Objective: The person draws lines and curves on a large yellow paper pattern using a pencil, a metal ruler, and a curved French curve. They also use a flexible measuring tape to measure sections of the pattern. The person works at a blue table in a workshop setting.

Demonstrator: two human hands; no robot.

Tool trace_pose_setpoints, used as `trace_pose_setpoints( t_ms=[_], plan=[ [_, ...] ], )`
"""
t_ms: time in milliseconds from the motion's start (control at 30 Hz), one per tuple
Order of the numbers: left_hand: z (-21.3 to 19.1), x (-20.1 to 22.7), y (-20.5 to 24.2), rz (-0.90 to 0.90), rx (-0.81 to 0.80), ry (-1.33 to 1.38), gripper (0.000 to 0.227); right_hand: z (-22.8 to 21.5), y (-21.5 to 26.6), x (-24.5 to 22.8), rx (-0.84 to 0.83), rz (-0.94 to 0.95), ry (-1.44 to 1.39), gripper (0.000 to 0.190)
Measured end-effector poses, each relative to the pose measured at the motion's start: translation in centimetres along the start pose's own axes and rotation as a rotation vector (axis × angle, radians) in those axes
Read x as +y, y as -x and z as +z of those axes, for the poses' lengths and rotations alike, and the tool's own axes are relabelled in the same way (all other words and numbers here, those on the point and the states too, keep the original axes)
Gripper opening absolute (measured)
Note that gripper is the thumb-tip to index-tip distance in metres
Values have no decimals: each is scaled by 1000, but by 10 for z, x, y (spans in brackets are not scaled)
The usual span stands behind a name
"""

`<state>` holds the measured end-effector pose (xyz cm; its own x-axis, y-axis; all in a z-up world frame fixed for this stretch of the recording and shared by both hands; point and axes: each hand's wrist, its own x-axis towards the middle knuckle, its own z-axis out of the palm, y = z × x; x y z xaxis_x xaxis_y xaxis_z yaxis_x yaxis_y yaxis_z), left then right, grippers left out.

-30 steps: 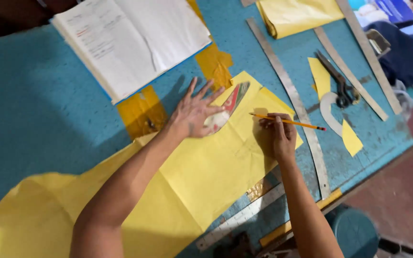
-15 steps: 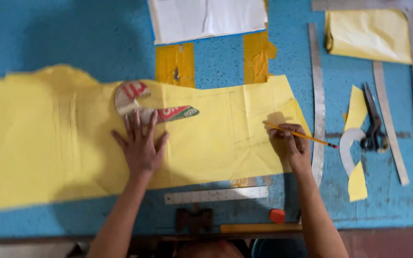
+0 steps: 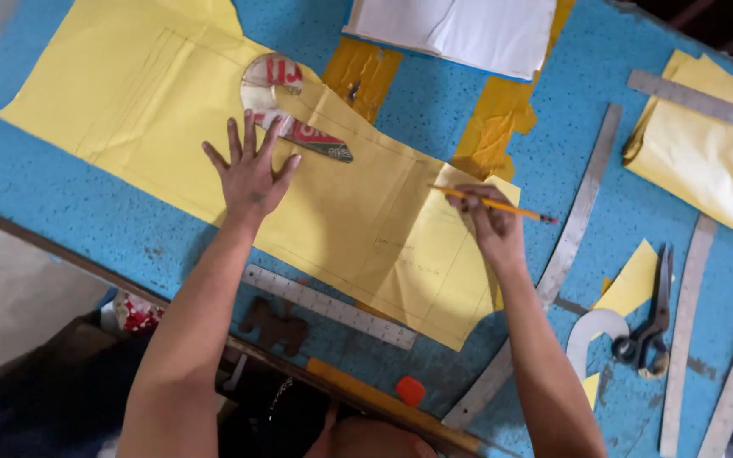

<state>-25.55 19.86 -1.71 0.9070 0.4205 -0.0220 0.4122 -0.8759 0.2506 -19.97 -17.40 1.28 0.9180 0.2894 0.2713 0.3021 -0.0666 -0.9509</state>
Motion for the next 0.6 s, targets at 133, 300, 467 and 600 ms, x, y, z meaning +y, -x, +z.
trace_pose_setpoints(
  t_ms=[133,300,467,600],
  plan=[
    [0,5,-1,-46,-31,-61,69,8,-39,35,-24,-96,-60,19],
    [-1,7,-1,-54,-25,-35,68,11,-38,53,-32,-59,-81,19],
    [-2,8,0,-56,-17,-21,67,12,-40,49,-43,-41,-16,19],
    [-10,11,1,-46,-58,-24,71,13,-40,38,-30,43,92,19]
  ],
)
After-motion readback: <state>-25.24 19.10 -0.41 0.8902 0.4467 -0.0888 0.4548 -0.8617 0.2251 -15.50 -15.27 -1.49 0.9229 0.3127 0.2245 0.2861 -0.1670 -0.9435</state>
